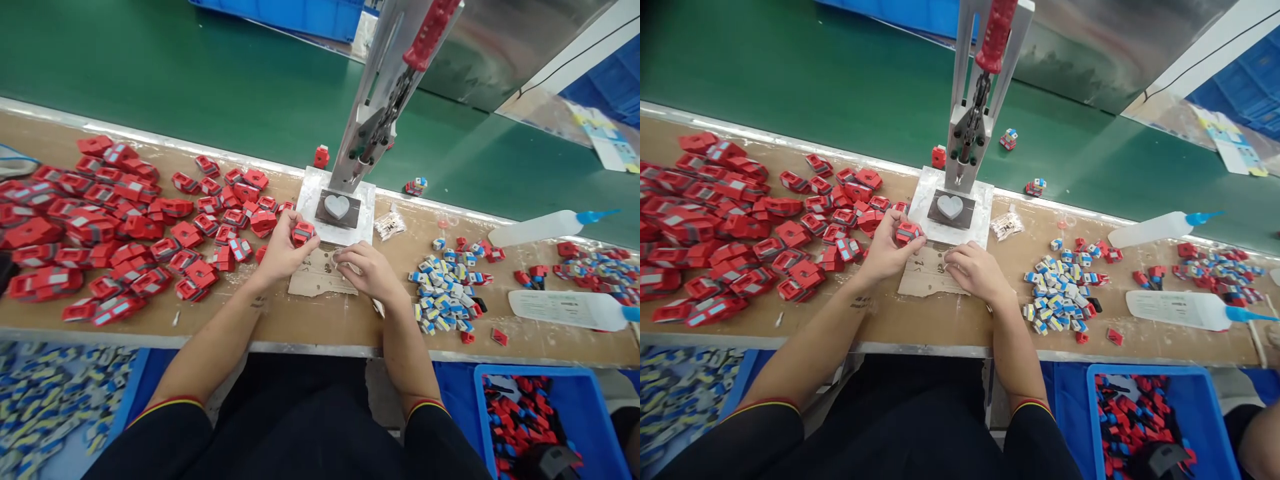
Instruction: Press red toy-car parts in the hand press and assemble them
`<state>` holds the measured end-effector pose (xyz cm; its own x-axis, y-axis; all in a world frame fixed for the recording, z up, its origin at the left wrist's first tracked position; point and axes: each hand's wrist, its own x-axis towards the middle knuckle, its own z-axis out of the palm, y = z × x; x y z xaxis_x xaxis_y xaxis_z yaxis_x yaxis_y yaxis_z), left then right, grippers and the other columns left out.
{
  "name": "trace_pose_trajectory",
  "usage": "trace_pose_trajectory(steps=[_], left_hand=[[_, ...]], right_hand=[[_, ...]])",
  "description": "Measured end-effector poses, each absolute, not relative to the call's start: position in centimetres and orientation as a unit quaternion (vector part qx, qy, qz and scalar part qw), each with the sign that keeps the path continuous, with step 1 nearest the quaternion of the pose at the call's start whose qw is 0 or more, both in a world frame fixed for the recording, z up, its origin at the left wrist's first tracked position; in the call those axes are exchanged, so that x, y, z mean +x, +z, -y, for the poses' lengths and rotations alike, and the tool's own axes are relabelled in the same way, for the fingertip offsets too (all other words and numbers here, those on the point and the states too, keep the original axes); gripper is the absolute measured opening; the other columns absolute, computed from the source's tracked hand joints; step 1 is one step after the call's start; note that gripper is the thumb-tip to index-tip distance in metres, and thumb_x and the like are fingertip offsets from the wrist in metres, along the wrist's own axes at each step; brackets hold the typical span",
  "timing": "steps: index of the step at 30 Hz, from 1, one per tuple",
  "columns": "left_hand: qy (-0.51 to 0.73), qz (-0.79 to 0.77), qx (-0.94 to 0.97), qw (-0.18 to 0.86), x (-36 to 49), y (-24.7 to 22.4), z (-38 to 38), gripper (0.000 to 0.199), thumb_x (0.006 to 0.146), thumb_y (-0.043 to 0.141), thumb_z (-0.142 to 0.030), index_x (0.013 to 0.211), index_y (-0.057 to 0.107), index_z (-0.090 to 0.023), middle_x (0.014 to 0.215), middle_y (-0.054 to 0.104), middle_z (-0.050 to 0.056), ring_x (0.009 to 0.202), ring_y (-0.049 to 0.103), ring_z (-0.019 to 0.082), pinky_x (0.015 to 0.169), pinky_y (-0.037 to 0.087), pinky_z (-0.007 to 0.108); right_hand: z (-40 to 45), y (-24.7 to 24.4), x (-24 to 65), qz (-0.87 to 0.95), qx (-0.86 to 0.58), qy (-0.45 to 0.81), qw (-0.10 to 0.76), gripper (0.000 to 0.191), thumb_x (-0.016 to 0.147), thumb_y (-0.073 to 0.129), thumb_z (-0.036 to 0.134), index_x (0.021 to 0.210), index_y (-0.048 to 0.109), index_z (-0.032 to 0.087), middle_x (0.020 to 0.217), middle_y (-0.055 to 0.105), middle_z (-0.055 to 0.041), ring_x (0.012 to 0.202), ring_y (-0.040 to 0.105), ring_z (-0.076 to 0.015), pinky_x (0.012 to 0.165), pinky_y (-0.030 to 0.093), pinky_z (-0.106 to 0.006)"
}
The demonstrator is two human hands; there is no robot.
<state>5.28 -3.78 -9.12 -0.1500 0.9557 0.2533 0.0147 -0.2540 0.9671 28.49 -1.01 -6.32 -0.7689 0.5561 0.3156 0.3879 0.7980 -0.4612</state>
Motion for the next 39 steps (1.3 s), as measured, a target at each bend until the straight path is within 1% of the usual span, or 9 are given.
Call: trace_pose_trajectory(steps=[5,12,16,19,23,28,32,36,39], left_hand=[[0.591,-0.479,0.507,0.405,5.4,-9.7,3.9,0.044,0.083,0.082,-0.038,0.103,0.045,-0.025,0.081,0.054,-0.006,0.068,0.053,0.010,0.065,0.047,0.023],[0.594,-0.415,0.503,0.470,5.2,-9.3,4.2,0.037,0.091,0.076,-0.045,0.113,0.055,-0.024,0.089,0.061,-0.001,0.070,0.058,0.012,0.064,0.051,0.025],[0.624,-0.422,0.519,0.405,5.6,-8.6,4.4,0.045,0.083,0.089,-0.044,0.112,0.064,-0.022,0.097,0.070,0.003,0.085,0.069,0.016,0.078,0.059,0.028],[0.655,-0.431,0.496,0.372,5.8,-8.3,4.5,0.055,0.072,0.098,-0.044,0.110,0.066,-0.021,0.098,0.072,0.003,0.088,0.073,0.017,0.079,0.062,0.028],[0.667,-0.432,0.465,0.390,5.7,-8.1,4.7,0.050,0.075,0.096,-0.049,0.108,0.069,-0.022,0.091,0.072,0.002,0.079,0.073,0.015,0.073,0.064,0.028],[0.647,-0.406,0.417,0.493,5.2,-7.9,4.7,0.046,0.084,0.085,-0.061,0.110,0.072,-0.025,0.081,0.068,-0.001,0.056,0.062,0.009,0.047,0.049,0.021],[0.610,-0.404,0.426,0.533,5.0,-7.6,4.7,0.060,0.073,0.093,-0.064,0.113,0.071,-0.025,0.091,0.072,0.002,0.064,0.066,0.011,0.053,0.055,0.023],[0.613,-0.458,0.481,0.429,5.4,-7.5,5.0,0.058,0.072,0.096,-0.056,0.113,0.072,-0.022,0.105,0.076,0.006,0.086,0.076,0.018,0.076,0.065,0.030],[0.600,-0.471,0.534,0.365,5.9,-7.4,5.5,0.049,0.078,0.092,-0.051,0.110,0.072,-0.020,0.101,0.077,0.005,0.087,0.077,0.018,0.080,0.065,0.031]], right_hand=[[1.1,-7.1,28.2,0.926,-0.239,0.179,0.233,0.014,0.104,0.063,0.025,0.099,0.076,0.026,0.098,0.080,-0.0057,0.088,0.065,-0.0216,0.080,0.055,-0.035],[0.9,-7.4,28.4,0.892,-0.315,0.178,0.271,0.015,0.101,0.064,0.017,0.093,0.073,0.026,0.088,0.078,-0.0039,0.086,0.068,-0.0212,0.077,0.054,-0.033],[0.8,-7.5,28.5,0.875,-0.332,0.202,0.288,0.011,0.100,0.067,0.020,0.091,0.072,0.025,0.084,0.076,-0.0038,0.081,0.068,-0.0204,0.073,0.052,-0.032],[0.8,-7.5,28.5,0.862,-0.345,0.227,0.295,0.011,0.098,0.070,0.023,0.088,0.072,0.024,0.083,0.076,-0.0034,0.077,0.067,-0.0192,0.071,0.051,-0.031],[0.8,-7.5,28.5,0.851,-0.363,0.252,0.285,0.011,0.097,0.071,0.025,0.086,0.072,0.025,0.083,0.077,-0.0031,0.077,0.067,-0.0190,0.073,0.052,-0.031],[0.8,-7.4,28.2,0.843,-0.365,0.270,0.289,0.012,0.097,0.070,0.024,0.085,0.072,0.024,0.082,0.077,-0.0030,0.075,0.066,-0.0182,0.073,0.053,-0.031],[0.8,-7.0,28.3,0.830,-0.371,0.286,0.303,0.010,0.093,0.072,0.023,0.083,0.072,0.024,0.080,0.077,-0.0024,0.070,0.065,-0.0166,0.069,0.052,-0.031],[1.2,-6.1,28.8,0.756,-0.386,0.333,0.410,0.014,0.092,0.076,0.032,0.083,0.069,0.024,0.078,0.076,-0.0011,0.065,0.064,-0.0154,0.061,0.051,-0.031],[1.5,-5.7,28.7,0.656,-0.386,0.365,0.536,0.031,0.089,0.081,0.050,0.082,0.063,0.026,0.075,0.072,-0.0004,0.067,0.066,-0.0169,0.062,0.054,-0.033]])
